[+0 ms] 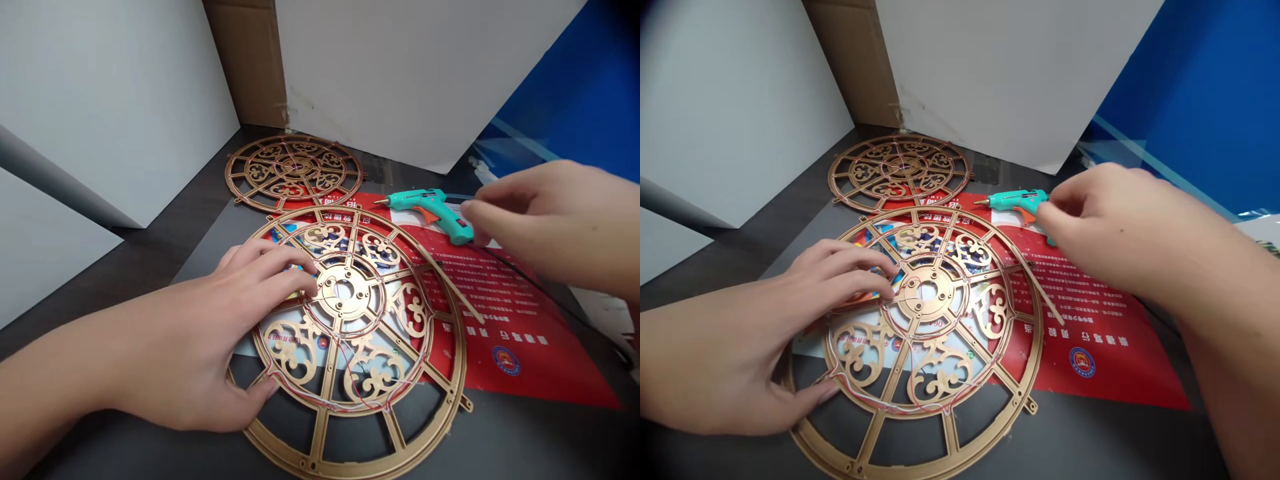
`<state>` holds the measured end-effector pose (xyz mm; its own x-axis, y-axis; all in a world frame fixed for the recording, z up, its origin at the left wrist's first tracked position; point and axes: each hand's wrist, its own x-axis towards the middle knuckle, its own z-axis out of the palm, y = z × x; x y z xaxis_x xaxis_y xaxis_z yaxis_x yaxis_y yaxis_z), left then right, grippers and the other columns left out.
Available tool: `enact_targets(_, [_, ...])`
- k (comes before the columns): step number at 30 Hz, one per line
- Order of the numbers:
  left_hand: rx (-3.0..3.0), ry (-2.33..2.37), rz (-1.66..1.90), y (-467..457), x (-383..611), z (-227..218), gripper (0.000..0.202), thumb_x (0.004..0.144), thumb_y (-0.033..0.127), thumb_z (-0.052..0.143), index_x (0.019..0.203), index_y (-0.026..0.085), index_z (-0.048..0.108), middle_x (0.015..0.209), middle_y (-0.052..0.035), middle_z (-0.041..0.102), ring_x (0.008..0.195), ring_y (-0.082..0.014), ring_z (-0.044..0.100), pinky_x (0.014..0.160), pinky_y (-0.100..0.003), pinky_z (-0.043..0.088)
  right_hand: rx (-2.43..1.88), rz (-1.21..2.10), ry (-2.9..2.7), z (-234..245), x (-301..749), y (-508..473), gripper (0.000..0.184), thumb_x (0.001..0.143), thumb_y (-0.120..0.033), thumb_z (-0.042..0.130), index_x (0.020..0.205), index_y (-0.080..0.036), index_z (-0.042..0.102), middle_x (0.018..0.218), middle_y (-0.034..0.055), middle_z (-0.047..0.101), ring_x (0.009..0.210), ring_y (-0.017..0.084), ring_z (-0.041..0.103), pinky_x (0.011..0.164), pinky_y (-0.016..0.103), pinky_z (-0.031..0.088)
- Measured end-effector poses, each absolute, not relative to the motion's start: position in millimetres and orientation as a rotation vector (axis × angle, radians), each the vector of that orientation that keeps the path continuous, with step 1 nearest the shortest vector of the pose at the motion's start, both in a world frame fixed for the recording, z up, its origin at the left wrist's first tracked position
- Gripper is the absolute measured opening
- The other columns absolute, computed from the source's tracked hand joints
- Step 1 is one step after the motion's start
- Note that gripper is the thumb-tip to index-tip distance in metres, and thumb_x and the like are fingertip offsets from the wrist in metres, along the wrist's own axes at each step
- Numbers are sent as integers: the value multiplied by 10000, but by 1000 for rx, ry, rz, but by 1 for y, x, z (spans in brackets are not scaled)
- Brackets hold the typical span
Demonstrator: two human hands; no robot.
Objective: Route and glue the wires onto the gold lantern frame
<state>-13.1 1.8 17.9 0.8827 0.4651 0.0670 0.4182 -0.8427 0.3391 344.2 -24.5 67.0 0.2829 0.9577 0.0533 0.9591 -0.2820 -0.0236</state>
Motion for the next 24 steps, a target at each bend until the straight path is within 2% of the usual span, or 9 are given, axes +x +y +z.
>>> enact_targets(3, [2736,640,222,2,-13,18,674,770,333,785,1377,360,493,1489,-62,579,1416,-356,540,1097,-503,589,-2656,-47,-1647,61,353,-13,196,920,-425,668,956,-237,712,897,118,771,690,240,602,654,386,419])
enact_targets(6, [2738,624,219,3,-13,17,679,770,340,791,1378,361,488,1501,-68,580,1439,-364,527,1102,-516,591,-2643,14,-1721,41,369,0,311,903,-467,689,1070,-206,658,935,153,757,664,225,567,650,386,410])
enact_targets(8, [2738,620,223,3,-13,16,684,772,343,794,1385,360,491,1502,-74,580,1437,-366,526,1093,-519,596,-2587,48,-1780,28,377,4,306,911,-442,675,1061,-178,644,896,174,737,656,222,556,654,391,400])
enact_targets(11, [2726,628,230,3,-14,15,679,769,325,794,1385,361,509,1485,-75,592,1414,-362,543,1065,-506,603,-2539,89,-1849,19,379,5,274,924,-438,661,1035,-189,639,940,176,734,669,209,532,674,394,383])
enact_targets(16, [2701,643,229,2,-12,17,658,762,335,808,1363,362,541,1477,-61,601,1405,-355,548,1084,-496,591,-2508,85,-1894,21,365,-1,276,1000,-421,533,1038,-168,637,983,190,706,676,191,463,686,402,370])
enact_targets(20, [2695,683,239,-1,-12,17,642,760,307,810,1347,344,553,1481,-68,597,1423,-351,530,1126,-487,564,-2521,15,-1792,20,365,-4,346,1060,-366,425,1180,-103,616,942,203,685,656,185,455,660,415,344])
enact_targets(22, [2688,724,245,-2,-13,17,642,753,304,820,1334,340,549,1496,-67,588,1456,-354,499,1144,-484,557,-2463,-35,-1726,21,366,-5,320,1061,-348,452,1229,-117,597,972,197,685,680,182,461,663,415,352])
enact_targets(24, [2694,713,219,-1,-14,16,643,765,335,826,1337,343,532,1503,-66,581,1455,-352,502,1137,-489,564,-2362,-6,-1679,25,364,-5,211,1035,-321,517,1147,-171,616,956,153,685,703,180,493,669,410,368])
